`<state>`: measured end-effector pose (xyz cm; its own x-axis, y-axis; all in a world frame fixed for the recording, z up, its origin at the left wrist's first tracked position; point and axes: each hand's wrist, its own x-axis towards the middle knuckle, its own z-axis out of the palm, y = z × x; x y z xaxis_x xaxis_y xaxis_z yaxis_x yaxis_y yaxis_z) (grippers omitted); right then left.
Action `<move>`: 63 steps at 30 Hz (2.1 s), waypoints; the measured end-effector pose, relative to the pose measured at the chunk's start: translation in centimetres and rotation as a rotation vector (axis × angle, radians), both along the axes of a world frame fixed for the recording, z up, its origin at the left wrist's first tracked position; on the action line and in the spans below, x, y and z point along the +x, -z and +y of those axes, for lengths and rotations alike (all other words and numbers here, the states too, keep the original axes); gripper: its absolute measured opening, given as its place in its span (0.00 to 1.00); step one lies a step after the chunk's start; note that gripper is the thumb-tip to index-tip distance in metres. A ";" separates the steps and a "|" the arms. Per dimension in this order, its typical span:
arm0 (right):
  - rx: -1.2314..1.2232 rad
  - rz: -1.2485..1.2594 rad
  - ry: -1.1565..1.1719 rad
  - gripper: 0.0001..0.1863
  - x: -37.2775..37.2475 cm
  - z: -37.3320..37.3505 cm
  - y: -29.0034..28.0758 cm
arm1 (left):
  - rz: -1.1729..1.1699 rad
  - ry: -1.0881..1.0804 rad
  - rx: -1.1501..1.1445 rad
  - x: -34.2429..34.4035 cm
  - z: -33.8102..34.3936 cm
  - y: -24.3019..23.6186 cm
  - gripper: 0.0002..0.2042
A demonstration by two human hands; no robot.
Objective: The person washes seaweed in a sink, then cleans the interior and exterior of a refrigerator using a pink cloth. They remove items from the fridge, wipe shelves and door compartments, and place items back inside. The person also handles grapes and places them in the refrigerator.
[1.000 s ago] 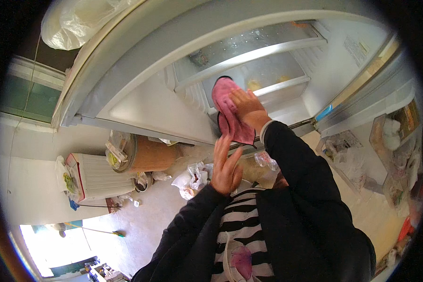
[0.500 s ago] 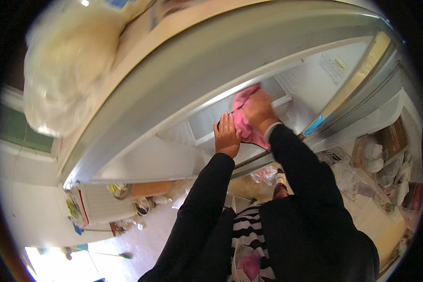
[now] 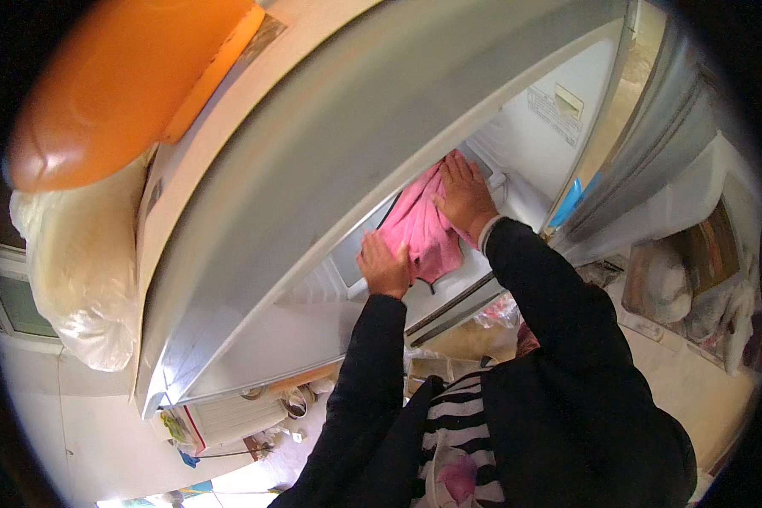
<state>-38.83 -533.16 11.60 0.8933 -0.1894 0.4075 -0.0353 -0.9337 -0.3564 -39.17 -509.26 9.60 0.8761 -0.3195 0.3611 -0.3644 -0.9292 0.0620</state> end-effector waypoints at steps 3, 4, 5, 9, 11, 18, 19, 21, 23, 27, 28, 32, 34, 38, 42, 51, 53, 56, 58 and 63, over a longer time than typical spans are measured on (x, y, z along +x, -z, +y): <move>0.099 0.019 0.012 0.40 4.2 -1.8 1.5 | 0.450 -0.086 0.042 2.7 -5.6 -4.4 0.35; 0.188 -0.019 -0.038 0.39 5.4 -2.0 1.1 | 0.582 -0.113 -0.005 3.2 -6.4 -5.8 0.35; 0.223 0.013 -0.070 0.38 5.7 -2.3 1.1 | 0.574 -0.085 -0.055 3.7 -6.6 -6.1 0.35; 0.295 0.133 -0.224 0.36 4.8 -1.7 -3.3 | 0.553 -0.059 -0.193 3.6 -5.9 -6.3 0.33; 0.333 0.154 -0.324 0.35 4.2 -0.3 -4.0 | 0.531 -0.090 -0.199 2.8 -5.6 -6.3 0.33; 0.895 -0.135 -0.250 0.25 2.9 0.7 -0.9 | 0.139 0.383 -0.151 -3.4 -5.4 -3.5 0.35; 1.057 -0.248 -0.196 0.24 3.0 -0.1 0.8 | 0.164 0.348 -0.007 -3.6 -7.0 -4.0 0.38; 0.814 -0.204 -0.207 0.21 1.1 -1.0 1.4 | 0.067 0.301 0.027 -2.6 -8.6 -3.3 0.36; 0.616 -0.036 -0.212 0.21 -1.8 -0.7 0.7 | 0.013 0.475 -0.067 1.3 -9.4 -1.4 0.34; 0.341 -0.099 -0.098 0.24 -7.7 0.7 0.4 | 0.230 0.643 -0.054 5.1 -13.4 -2.4 0.31; 0.340 -0.149 -0.084 0.25 -9.0 1.1 0.1 | 0.214 0.626 -0.055 5.4 -14.5 -2.4 0.31; 0.443 -0.113 -0.111 0.26 -13.2 0.0 -1.3 | 0.136 0.464 -0.073 5.9 -19.0 -2.9 0.32; 0.453 -0.119 -0.147 0.28 -14.1 -1.0 -2.1 | -0.035 0.335 -0.099 6.3 -20.4 -2.0 0.31; 0.476 -0.088 -0.126 0.28 -14.9 -2.2 -3.8 | -0.010 0.504 -0.130 5.0 -19.6 -1.3 0.29; 0.559 -0.068 -0.171 0.28 -15.0 -1.5 -2.7 | 0.099 0.697 -0.196 1.0 -16.5 -2.4 0.25; 0.732 0.112 -0.270 0.25 -22.5 0.3 -7.7 | 0.520 0.603 -1.177 -4.4 -10.8 -8.5 0.17; 0.756 0.169 -0.270 0.23 -25.4 0.3 -9.8 | 0.363 0.671 -1.181 -6.3 -10.8 -13.7 0.23; 0.824 0.198 -0.256 0.21 -29.6 0.9 -10.9 | 0.238 0.670 -1.265 -8.0 -13.2 -19.3 0.26; 0.827 0.198 -0.286 0.20 -31.1 1.1 -11.7 | 0.167 0.741 -1.240 -7.5 -15.4 -21.6 0.28; 0.807 0.241 -0.364 0.19 -32.0 -0.3 -13.2 | -0.147 0.905 -1.086 -7.6 -22.3 -26.0 0.28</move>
